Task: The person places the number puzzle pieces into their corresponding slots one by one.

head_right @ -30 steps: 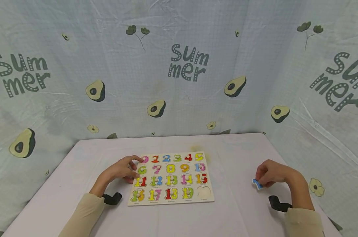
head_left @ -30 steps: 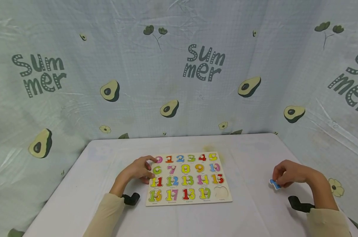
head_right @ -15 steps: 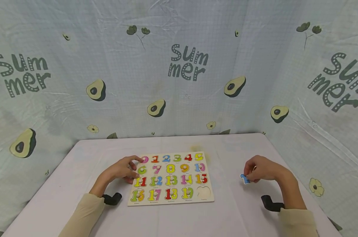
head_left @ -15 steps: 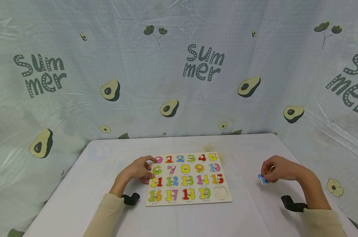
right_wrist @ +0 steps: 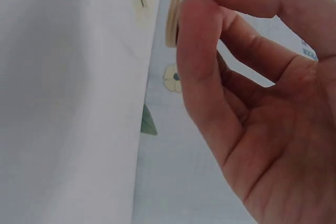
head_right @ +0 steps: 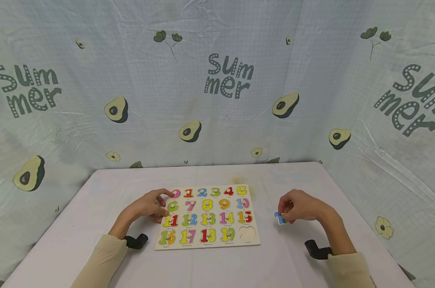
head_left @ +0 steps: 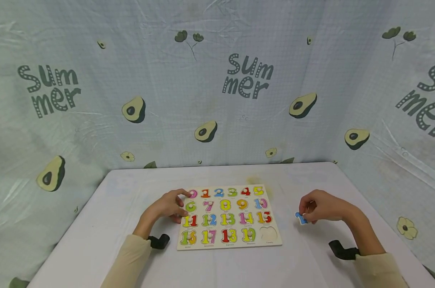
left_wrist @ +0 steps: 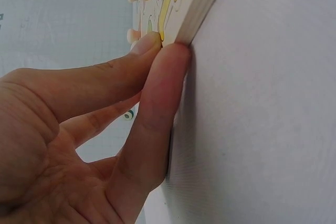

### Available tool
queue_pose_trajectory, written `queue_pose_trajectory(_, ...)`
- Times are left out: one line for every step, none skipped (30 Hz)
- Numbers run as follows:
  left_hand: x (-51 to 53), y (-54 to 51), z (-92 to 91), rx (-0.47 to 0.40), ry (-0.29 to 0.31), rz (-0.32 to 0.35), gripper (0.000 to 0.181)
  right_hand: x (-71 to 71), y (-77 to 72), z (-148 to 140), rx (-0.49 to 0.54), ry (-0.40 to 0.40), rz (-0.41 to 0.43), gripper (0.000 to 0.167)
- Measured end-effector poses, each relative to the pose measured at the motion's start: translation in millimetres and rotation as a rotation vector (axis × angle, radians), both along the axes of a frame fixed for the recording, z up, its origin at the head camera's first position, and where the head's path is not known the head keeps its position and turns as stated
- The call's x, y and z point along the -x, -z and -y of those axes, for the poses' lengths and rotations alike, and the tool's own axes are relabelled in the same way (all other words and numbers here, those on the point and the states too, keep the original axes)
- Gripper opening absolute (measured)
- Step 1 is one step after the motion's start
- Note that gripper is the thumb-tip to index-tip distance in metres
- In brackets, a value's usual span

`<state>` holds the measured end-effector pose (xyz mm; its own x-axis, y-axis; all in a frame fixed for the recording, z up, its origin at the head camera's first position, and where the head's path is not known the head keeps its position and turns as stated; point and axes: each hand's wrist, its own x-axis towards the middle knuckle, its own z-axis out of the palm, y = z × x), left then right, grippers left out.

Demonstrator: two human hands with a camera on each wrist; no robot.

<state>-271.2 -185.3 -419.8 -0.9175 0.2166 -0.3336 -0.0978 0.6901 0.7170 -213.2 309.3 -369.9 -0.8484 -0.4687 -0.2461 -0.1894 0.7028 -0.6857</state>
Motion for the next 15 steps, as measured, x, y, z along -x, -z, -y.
queue_pose_trajectory(0.2,0.0,-0.1,0.0,0.0,0.001,0.062,1.2,0.7,2.0,0.0,-0.003,-0.002,0.007)
queue_pose_trajectory(0.4,0.1,-0.2,0.0,-0.001,0.002,0.062,2.2,1.4,3.9,0.003,-0.009,-0.008,0.006)
queue_pose_trajectory(0.7,0.1,-0.3,0.0,-0.002,0.003,0.062,3.3,2.3,5.6,0.011,-0.017,-0.014,0.007)
queue_pose_trajectory(0.9,0.1,-0.5,0.0,-0.003,0.004,0.062,3.9,3.0,7.5,0.015,-0.019,-0.016,0.006)
queue_pose_trajectory(1.2,0.2,-0.4,-0.002,-0.003,0.003,0.062,4.7,3.8,9.4,0.021,-0.026,-0.023,0.006)
queue_pose_trajectory(1.6,0.4,-0.4,-0.003,-0.003,0.002,0.062,5.4,4.8,11.3,0.024,-0.031,-0.028,0.005)
queue_pose_trajectory(1.9,0.5,-0.4,-0.004,-0.003,0.001,0.062,5.8,5.4,13.3,0.03,-0.036,-0.032,0.005)
queue_pose_trajectory(2.2,0.6,-0.4,-0.005,-0.003,0.0,0.062,6.2,6.3,15.2,0.034,-0.041,-0.036,0.005)
queue_pose_trajectory(2.5,0.8,-0.3,-0.006,-0.004,-0.001,0.062,6.8,7.5,17.2,0.038,-0.045,-0.037,0.005)
queue_pose_trajectory(2.8,1.1,-0.3,-0.006,-0.003,-0.003,0.061,7.1,8.5,19.4,0.035,-0.044,-0.036,0.005)
queue_pose_trajectory(3.1,1.3,-0.3,-0.006,-0.002,-0.004,0.061,7.6,9.7,21.5,0.034,-0.047,-0.037,0.005)
queue_pose_trajectory(3.4,1.6,-0.3,-0.006,-0.002,-0.005,0.061,8.1,10.9,23.7,0.03,-0.047,-0.036,0.005)
queue_pose_trajectory(3.7,1.8,-0.3,-0.005,-0.003,-0.006,0.061,8.4,12.1,26.1,0.027,-0.049,-0.035,0.005)
queue_pose_trajectory(4.0,2.0,-0.4,-0.004,-0.003,-0.007,0.061,8.8,13.3,28.4,0.026,-0.05,-0.035,0.005)
queue_pose_trajectory(4.4,2.3,-0.4,-0.005,-0.003,-0.008,0.061,9.3,14.7,30.6,0.026,-0.053,-0.036,0.005)
